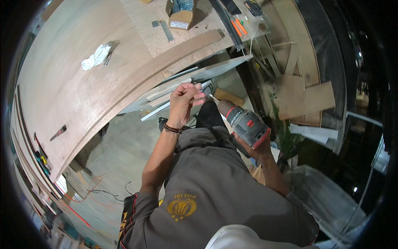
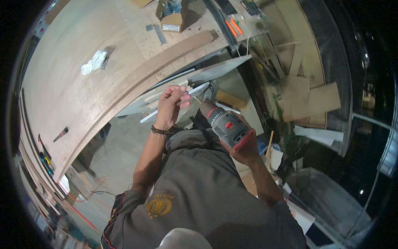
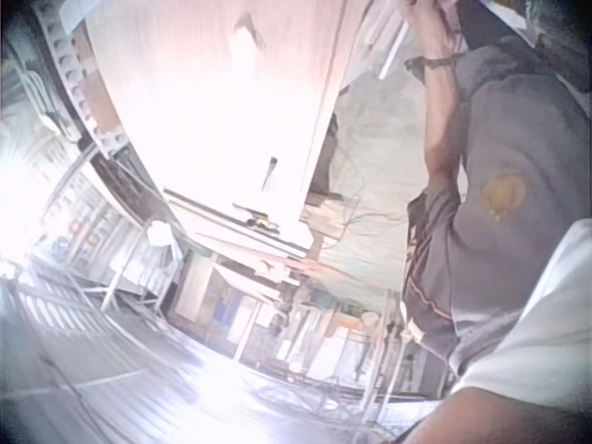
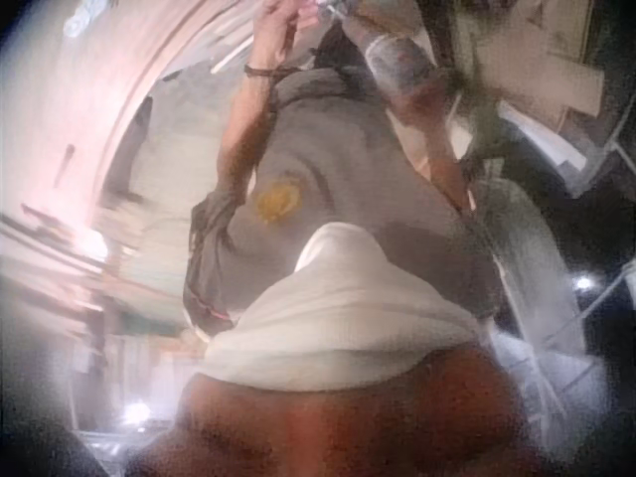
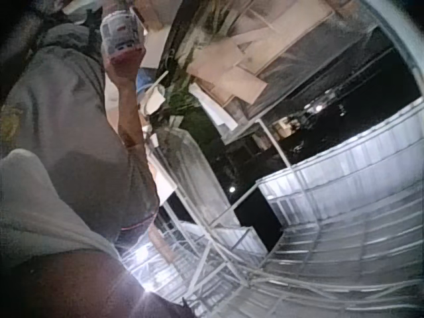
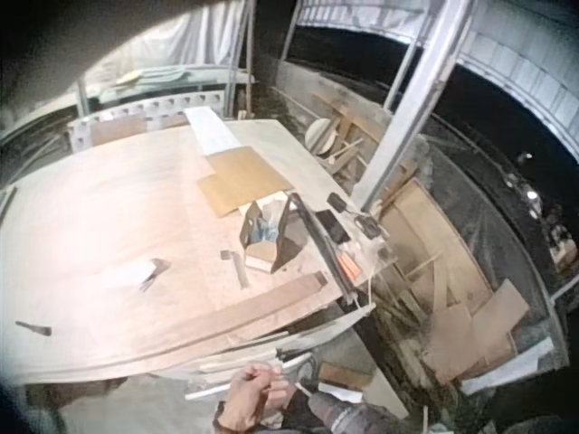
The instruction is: The person uses a power sander on a large wooden panel, then uses a drill to drive screws into wooden support beams to assemble a structure.
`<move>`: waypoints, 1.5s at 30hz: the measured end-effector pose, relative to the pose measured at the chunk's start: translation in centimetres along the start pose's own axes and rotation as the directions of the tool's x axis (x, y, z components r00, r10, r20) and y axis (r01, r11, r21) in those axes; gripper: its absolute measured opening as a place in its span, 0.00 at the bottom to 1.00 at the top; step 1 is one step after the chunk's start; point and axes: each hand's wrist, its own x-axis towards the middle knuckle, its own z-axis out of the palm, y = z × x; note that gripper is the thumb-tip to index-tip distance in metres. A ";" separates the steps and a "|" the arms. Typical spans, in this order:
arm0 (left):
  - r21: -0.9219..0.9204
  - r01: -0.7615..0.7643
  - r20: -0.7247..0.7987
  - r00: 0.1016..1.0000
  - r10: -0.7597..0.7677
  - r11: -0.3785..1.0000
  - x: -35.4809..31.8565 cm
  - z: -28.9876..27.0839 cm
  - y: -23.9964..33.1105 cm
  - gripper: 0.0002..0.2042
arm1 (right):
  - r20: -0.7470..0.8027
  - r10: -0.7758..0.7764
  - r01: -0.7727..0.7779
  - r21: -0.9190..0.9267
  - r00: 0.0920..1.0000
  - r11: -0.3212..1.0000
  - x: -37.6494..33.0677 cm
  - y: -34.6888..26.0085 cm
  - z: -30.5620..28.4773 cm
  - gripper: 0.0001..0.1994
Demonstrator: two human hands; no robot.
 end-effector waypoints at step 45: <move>-0.871 -0.374 -0.261 0.902 0.344 0.319 23.6 16.1 -8.0 0.15 | 0.742 -0.255 0.736 -0.438 0.620 0.517 37.1 3.6 -16.7 0.32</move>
